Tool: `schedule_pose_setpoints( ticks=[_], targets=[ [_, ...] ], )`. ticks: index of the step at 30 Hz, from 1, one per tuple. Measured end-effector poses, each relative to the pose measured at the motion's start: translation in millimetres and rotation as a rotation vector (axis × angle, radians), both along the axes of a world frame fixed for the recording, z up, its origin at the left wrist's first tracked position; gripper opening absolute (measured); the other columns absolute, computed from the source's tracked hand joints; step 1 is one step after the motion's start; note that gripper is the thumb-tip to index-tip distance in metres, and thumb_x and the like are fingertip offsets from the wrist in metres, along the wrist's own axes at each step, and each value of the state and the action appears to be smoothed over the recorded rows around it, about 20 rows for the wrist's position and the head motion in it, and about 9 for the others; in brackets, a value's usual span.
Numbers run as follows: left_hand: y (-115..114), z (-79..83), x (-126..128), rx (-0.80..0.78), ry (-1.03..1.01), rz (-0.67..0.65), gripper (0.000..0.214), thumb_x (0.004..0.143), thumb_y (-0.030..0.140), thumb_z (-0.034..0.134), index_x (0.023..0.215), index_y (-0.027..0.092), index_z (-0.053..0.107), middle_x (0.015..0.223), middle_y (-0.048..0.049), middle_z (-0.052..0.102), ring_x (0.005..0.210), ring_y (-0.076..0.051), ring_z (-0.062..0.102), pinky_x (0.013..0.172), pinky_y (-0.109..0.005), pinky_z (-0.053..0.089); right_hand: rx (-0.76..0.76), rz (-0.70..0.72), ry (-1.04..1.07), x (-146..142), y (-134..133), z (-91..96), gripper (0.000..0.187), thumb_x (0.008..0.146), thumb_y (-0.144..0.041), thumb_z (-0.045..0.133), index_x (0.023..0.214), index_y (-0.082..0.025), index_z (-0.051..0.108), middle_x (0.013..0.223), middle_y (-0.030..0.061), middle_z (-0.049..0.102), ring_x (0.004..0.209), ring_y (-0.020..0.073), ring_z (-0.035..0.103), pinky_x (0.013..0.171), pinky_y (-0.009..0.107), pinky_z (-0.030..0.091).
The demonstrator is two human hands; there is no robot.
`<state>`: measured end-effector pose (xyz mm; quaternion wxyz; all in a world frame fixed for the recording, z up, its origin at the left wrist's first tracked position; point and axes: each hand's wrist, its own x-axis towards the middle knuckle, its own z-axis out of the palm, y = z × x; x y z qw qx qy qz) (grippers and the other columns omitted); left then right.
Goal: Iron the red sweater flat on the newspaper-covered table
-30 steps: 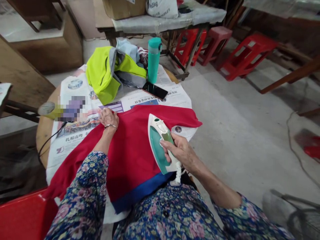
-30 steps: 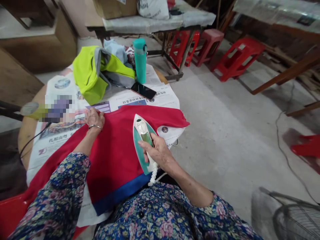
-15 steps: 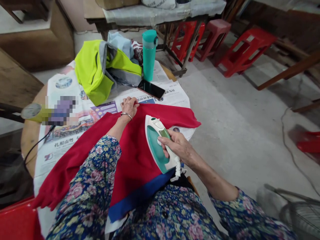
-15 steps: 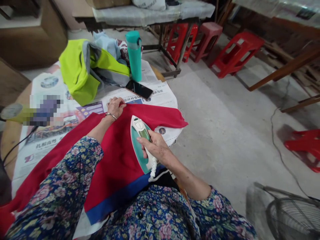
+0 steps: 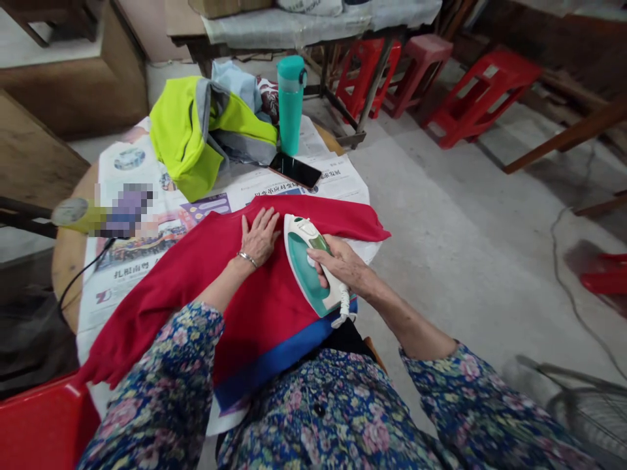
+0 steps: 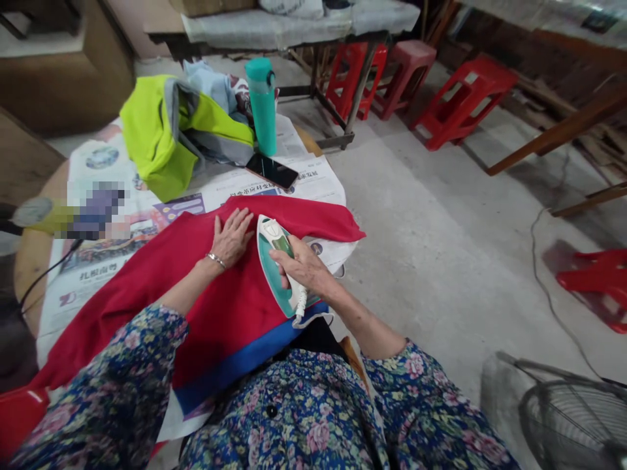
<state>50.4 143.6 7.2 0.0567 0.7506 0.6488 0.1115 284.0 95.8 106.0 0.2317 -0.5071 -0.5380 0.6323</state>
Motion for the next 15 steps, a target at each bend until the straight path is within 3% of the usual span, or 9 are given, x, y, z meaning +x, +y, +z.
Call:
schedule_pose_setpoints(
  ticks=[6,9,12,15],
  targets=[
    [-84,-20.9,1,-0.038,0.068,-0.053,0.065,0.111,0.045,0.043,0.171,0.022,0.046,0.178,-0.0163,0.042,0.168,-0.038,0.035,0.135,-0.074,0.023,-0.009,0.085,-0.014,24,-21,-2.1,0.036,0.094,-0.05,0.077,0.088,-0.026,0.05,0.063,-0.0069,0.062,0.041,0.0097,0.056,0.037,0.02,0.041],
    [-118,-24.4,9,-0.024,0.077,-0.094,0.066,0.108,0.051,0.05,0.171,0.03,0.047,0.18,-0.0144,0.039,0.169,-0.041,0.033,0.133,-0.075,0.025,0.002,0.071,-0.028,32,-33,-7.3,0.035,0.093,-0.05,0.074,0.09,-0.026,0.049,0.064,-0.0082,0.061,0.042,0.0099,0.058,0.039,0.021,0.043],
    [-141,-26.0,15,-0.007,0.056,-0.137,0.066,0.103,0.057,0.062,0.166,0.044,0.052,0.182,-0.008,0.037,0.169,-0.046,0.03,0.132,-0.078,0.024,0.066,0.02,-0.064,36,-40,-14.5,0.042,0.088,-0.052,0.077,0.11,-0.026,0.054,0.061,-0.0104,0.061,0.042,0.0135,0.06,0.042,0.025,0.048],
    [-149,-26.9,17,-0.011,0.03,-0.135,0.076,0.093,0.065,0.074,0.164,0.047,0.055,0.182,-0.0069,0.037,0.168,-0.05,0.029,0.131,-0.081,0.023,0.157,-0.02,-0.114,35,-40,-18.5,0.072,0.085,-0.051,0.078,0.144,-0.021,0.051,0.054,-0.0124,0.057,0.041,0.0169,0.059,0.042,0.028,0.05]
  ],
)
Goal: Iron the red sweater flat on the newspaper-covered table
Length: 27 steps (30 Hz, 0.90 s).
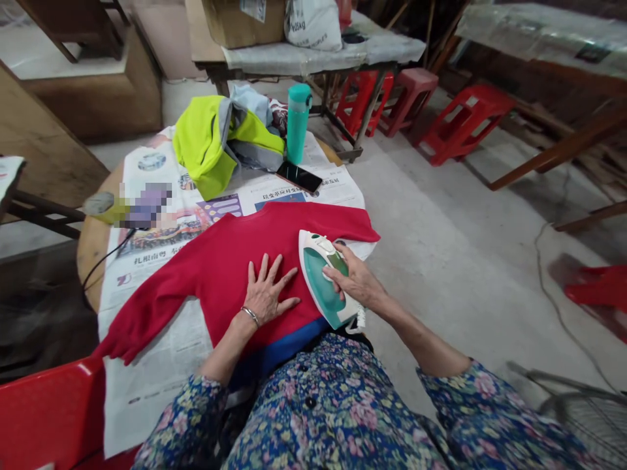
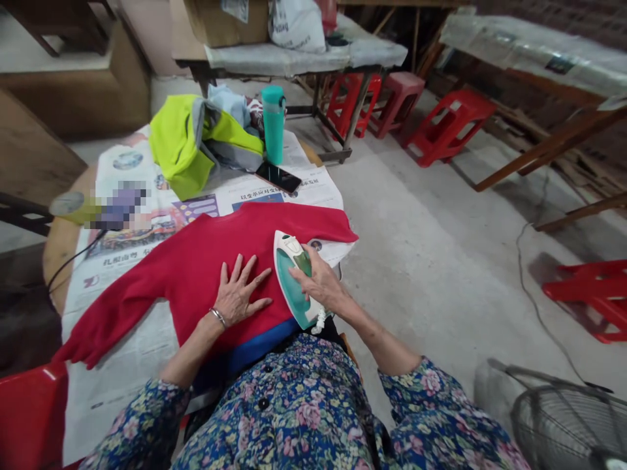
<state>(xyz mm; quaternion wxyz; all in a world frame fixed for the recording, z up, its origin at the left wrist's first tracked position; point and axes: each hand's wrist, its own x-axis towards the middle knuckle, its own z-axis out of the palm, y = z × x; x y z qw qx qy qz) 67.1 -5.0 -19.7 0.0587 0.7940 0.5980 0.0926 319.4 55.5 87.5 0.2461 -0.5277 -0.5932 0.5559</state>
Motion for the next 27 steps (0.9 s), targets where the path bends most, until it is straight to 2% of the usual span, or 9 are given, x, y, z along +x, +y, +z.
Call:
schedule_pose_setpoints(
  ticks=[2,5,8,14,17,21,24,27],
  targets=[
    [1,-0.8,0,-0.011,-0.011,0.003,0.083,0.088,0.07,0.077,0.164,0.045,0.055,0.182,-0.0082,0.039,0.168,-0.052,0.029,0.131,-0.081,0.023,0.034,0.01,-0.023,-2,4,0.6,0.08,0.086,-0.049,0.077,0.155,-0.018,0.049,0.054,-0.0114,0.057,0.042,0.0178,0.06,0.043,0.029,0.051],
    [3,-2.4,0,-0.02,-0.02,0.016,0.088,0.087,0.073,0.076,0.165,0.04,0.055,0.18,-0.0109,0.041,0.168,-0.051,0.028,0.131,-0.08,0.024,0.073,0.043,-0.051,-9,17,5.3,0.082,0.087,-0.045,0.077,0.16,-0.016,0.051,0.056,-0.0088,0.059,0.042,0.0174,0.06,0.044,0.029,0.05],
    [4,-3.2,0,-0.021,-0.029,0.027,0.089,0.087,0.075,0.074,0.165,0.035,0.057,0.179,-0.0134,0.042,0.168,-0.051,0.028,0.132,-0.08,0.024,0.122,0.063,-0.046,-20,36,12.1,0.075,0.089,-0.04,0.076,0.158,-0.017,0.056,0.056,-0.008,0.059,0.043,0.0167,0.059,0.046,0.029,0.05],
    [6,0.4,0,-0.031,-0.043,0.022,0.088,0.087,0.077,0.073,0.163,0.034,0.059,0.178,-0.0146,0.044,0.168,-0.051,0.028,0.132,-0.08,0.024,0.193,0.067,-0.046,-49,85,25.2,0.068,0.091,-0.026,0.073,0.156,-0.015,0.058,0.068,-0.0035,0.066,0.046,0.0168,0.062,0.049,0.03,0.052],
    [9,0.6,-1,-0.028,-0.044,0.037,0.089,0.087,0.078,0.073,0.162,0.032,0.06,0.178,-0.0152,0.044,0.168,-0.049,0.029,0.133,-0.078,0.023,0.196,0.058,-0.038,-59,98,28.3,0.064,0.09,-0.023,0.075,0.153,-0.015,0.061,0.067,-0.004,0.065,0.044,0.0161,0.061,0.047,0.028,0.05],
    [14,-2.7,-3,-0.018,-0.058,0.09,0.105,0.083,0.081,0.073,0.165,0.018,0.053,0.179,-0.0237,0.038,0.169,-0.048,0.029,0.135,-0.074,0.021,0.191,0.104,-0.03,-51,85,27.6,0.058,0.092,-0.022,0.071,0.149,-0.016,0.063,0.061,-0.0075,0.061,0.041,0.0149,0.059,0.042,0.025,0.047],
    [17,-5.8,-4,-0.02,-0.07,0.122,0.119,0.081,0.083,0.073,0.169,0.009,0.042,0.179,-0.0295,0.033,0.17,-0.048,0.026,0.136,-0.072,0.019,0.179,0.141,-0.027,-30,55,22.6,0.059,0.092,-0.027,0.072,0.149,-0.016,0.064,0.055,-0.0087,0.059,0.041,0.0161,0.059,0.041,0.025,0.046],
    [19,-7.6,-5,-0.007,-0.086,0.132,0.125,0.081,0.082,0.072,0.174,0.009,0.031,0.18,-0.0303,0.032,0.17,-0.046,0.025,0.137,-0.07,0.017,0.135,0.148,-0.027,-5,17,15.3,0.069,0.091,-0.033,0.074,0.157,-0.015,0.059,0.05,-0.0092,0.058,0.04,0.017,0.059,0.042,0.026,0.048]
  ],
)
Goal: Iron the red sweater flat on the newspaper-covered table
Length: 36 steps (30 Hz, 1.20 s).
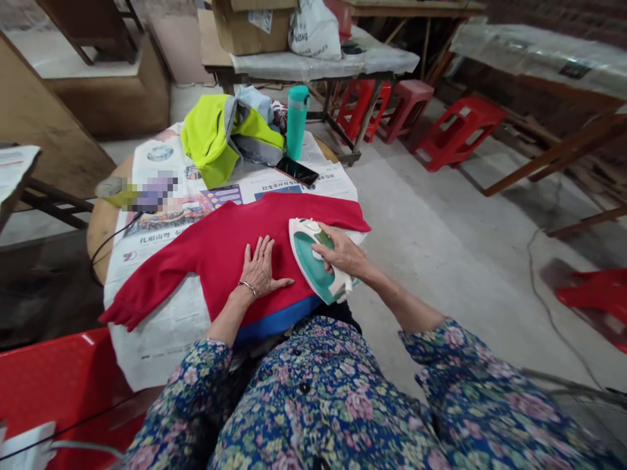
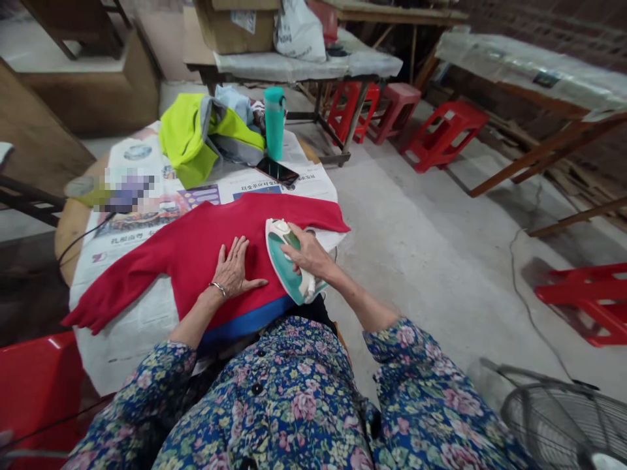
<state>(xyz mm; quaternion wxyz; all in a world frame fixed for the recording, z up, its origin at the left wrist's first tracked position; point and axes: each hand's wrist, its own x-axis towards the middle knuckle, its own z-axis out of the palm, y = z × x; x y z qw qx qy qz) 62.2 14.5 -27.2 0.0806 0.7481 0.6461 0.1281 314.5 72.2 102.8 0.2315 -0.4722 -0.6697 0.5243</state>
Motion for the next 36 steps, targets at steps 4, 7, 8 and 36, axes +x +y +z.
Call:
schedule_pose_setpoints(
  ticks=[4,7,8,36],
  targets=[
    [1,0.4,1,0.002,-0.01,0.012,0.132,0.078,0.084,0.073,0.175,0.008,0.026,0.18,-0.0309,0.03,0.171,-0.046,0.024,0.138,-0.068,0.015,-0.081,0.014,-0.046,23,-43,-5.4,0.079,0.093,-0.039,0.073,0.165,-0.015,0.051,0.047,-0.0096,0.057,0.039,0.0181,0.059,0.042,0.027,0.049],
    [2,1.4,2,-0.018,0.0,0.013,0.134,0.078,0.085,0.073,0.175,0.006,0.026,0.18,-0.0316,0.029,0.171,-0.046,0.024,0.138,-0.067,0.016,-0.094,0.034,-0.063,26,-53,-4.2,0.076,0.093,-0.04,0.073,0.162,-0.015,0.054,0.047,-0.0094,0.057,0.039,0.0176,0.059,0.042,0.027,0.05],
    [2,1.5,2,-0.017,0.003,0.012,0.134,0.078,0.085,0.073,0.175,0.006,0.025,0.18,-0.0318,0.029,0.171,-0.047,0.024,0.138,-0.067,0.016,-0.086,0.036,-0.069,23,-51,-3.3,0.076,0.092,-0.039,0.072,0.161,-0.014,0.055,0.047,-0.0095,0.057,0.039,0.0175,0.059,0.043,0.027,0.05],
    [3,-4.3,0,-0.015,-0.045,0.029,0.138,0.078,0.081,0.076,0.178,0.007,0.015,0.18,-0.0308,0.029,0.171,-0.043,0.024,0.14,-0.064,0.015,-0.055,0.055,-0.088,24,-41,-7.0,0.077,0.095,-0.037,0.067,0.166,-0.013,0.049,0.046,-0.0097,0.056,0.041,0.0191,0.061,0.045,0.027,0.052]
  ],
)
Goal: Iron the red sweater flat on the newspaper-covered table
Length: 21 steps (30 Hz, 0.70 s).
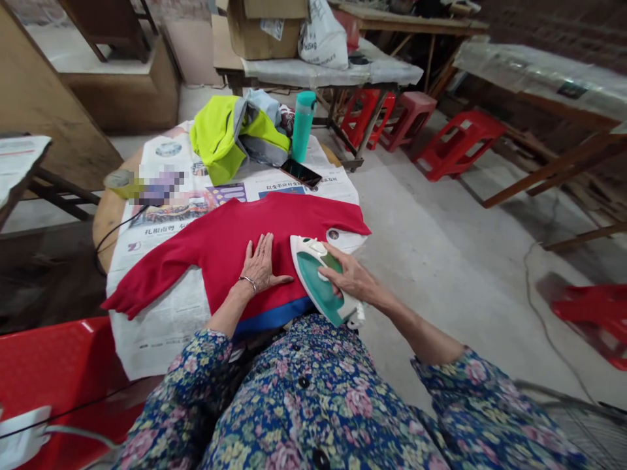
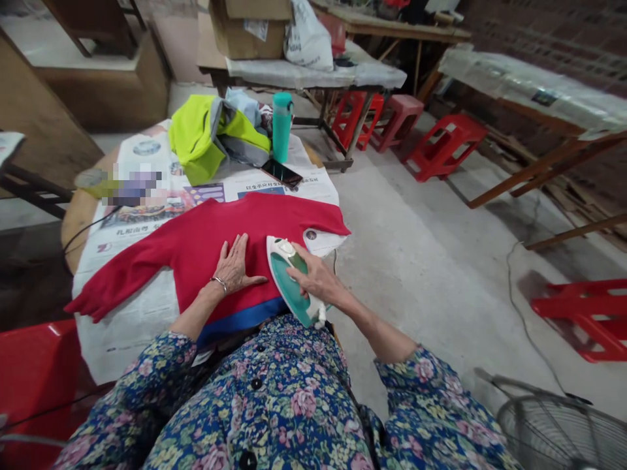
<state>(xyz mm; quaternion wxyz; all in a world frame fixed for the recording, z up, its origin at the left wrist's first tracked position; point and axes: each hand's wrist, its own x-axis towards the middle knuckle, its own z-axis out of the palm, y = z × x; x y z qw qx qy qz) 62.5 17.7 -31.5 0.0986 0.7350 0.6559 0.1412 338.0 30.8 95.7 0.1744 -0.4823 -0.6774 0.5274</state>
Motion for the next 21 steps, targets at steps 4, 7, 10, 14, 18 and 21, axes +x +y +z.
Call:
schedule_pose_setpoints(
  ticks=[4,7,10,14,18,21],
  targets=[
    [0,0.4,-1,-0.006,-0.013,-0.006,0.14,0.078,0.083,0.075,0.178,0.007,0.014,0.181,-0.0302,0.029,0.172,-0.043,0.023,0.14,-0.064,0.014,-0.031,0.043,-0.069,1,-7,6.4,0.08,0.097,-0.034,0.066,0.171,-0.012,0.044,0.048,-0.0096,0.055,0.043,0.0185,0.063,0.048,0.027,0.054],
    [1,0.4,-2,-0.013,-0.024,-0.006,0.142,0.077,0.083,0.076,0.177,0.005,0.013,0.18,-0.0315,0.029,0.171,-0.044,0.023,0.14,-0.066,0.014,-0.007,0.048,-0.13,-15,11,16.8,0.081,0.098,-0.026,0.065,0.173,-0.01,0.039,0.05,-0.0093,0.056,0.046,0.0181,0.063,0.049,0.026,0.054],
    [1,-1.6,-3,0.004,-0.024,0.001,0.142,0.078,0.081,0.078,0.177,0.005,0.011,0.18,-0.0321,0.029,0.171,-0.044,0.023,0.139,-0.065,0.015,0.047,0.023,-0.125,-33,34,21.5,0.075,0.1,-0.023,0.063,0.171,-0.009,0.043,0.052,-0.0085,0.056,0.048,0.0182,0.063,0.051,0.026,0.054],
    [1,-4.9,-4,0.02,0.009,-0.011,0.136,0.081,0.079,0.075,0.177,0.004,0.015,0.181,-0.032,0.027,0.172,-0.043,0.023,0.139,-0.065,0.017,0.132,-0.01,-0.07,-48,62,17.5,0.067,0.1,-0.02,0.063,0.165,-0.012,0.051,0.056,-0.0068,0.06,0.05,0.0177,0.065,0.051,0.025,0.054],
    [0,-4.6,-3,0.027,0.082,-0.019,0.125,0.084,0.079,0.072,0.174,0.005,0.029,0.182,-0.03,0.025,0.172,-0.044,0.021,0.138,-0.065,0.019,0.182,-0.026,-0.027,-59,87,13.4,0.062,0.099,-0.02,0.065,0.161,-0.015,0.057,0.061,-0.0054,0.061,0.049,0.0169,0.064,0.049,0.025,0.054],
    [-3,-1.2,-2,0.042,0.121,-0.049,0.113,0.087,0.078,0.071,0.172,0.012,0.04,0.184,-0.0255,0.024,0.172,-0.044,0.02,0.137,-0.067,0.02,0.205,-0.079,-0.001,-66,98,14.0,0.058,0.101,-0.02,0.063,0.159,-0.015,0.059,0.064,-0.0035,0.062,0.05,0.0169,0.064,0.048,0.025,0.054]
  ],
)
